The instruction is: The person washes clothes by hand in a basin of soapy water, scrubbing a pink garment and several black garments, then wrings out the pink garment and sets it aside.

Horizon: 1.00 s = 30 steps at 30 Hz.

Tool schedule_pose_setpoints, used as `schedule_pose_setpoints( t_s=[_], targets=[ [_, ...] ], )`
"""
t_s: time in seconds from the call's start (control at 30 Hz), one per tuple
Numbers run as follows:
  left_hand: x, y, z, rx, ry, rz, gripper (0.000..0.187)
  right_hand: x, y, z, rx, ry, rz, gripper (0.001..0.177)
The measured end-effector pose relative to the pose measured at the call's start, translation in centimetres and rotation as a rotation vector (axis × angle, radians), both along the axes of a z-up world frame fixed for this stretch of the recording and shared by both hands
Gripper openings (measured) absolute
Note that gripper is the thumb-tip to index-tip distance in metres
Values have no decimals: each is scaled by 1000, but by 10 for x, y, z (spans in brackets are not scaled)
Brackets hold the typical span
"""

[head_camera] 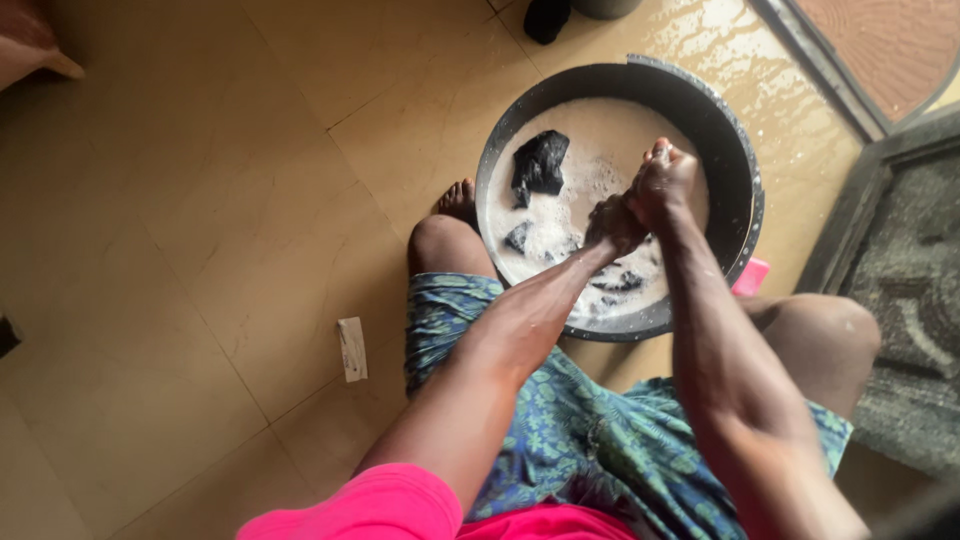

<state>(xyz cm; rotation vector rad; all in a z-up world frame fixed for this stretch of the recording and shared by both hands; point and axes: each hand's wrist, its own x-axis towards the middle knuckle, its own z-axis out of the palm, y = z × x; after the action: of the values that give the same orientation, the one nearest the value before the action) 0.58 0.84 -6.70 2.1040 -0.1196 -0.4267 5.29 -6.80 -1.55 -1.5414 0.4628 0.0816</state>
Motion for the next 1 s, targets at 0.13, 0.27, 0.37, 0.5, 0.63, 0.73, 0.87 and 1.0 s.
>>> schedule_pose_setpoints(
  t_s=[0.13,0.27,0.37,0.5,0.63,0.73,0.87,1.0],
  targets=[
    [-24,16,-18,125,151,142,35,0,1,-90,-11,23,-395,36],
    [-30,15,-16,237,-94,31,32,-1,-8,-110,-384,-32,-476,39],
    [-26,13,-7,214,-7,-40,32,6,-16,-107,-247,114,-610,41],
    [-32,8,-4,206,-164,-44,30,11,-42,-121,188,160,-896,35],
    [-39,7,-6,243,-297,-78,36,8,-46,-129,90,253,-940,41],
    [-39,9,-2,257,-212,-148,40,5,-43,-122,-109,273,-843,35],
    [-37,13,-4,278,-434,-181,40,-3,-36,-81,-458,291,-488,29],
    [-22,6,-10,279,-366,-141,24,-11,-37,-28,-300,228,-232,21]
  ],
)
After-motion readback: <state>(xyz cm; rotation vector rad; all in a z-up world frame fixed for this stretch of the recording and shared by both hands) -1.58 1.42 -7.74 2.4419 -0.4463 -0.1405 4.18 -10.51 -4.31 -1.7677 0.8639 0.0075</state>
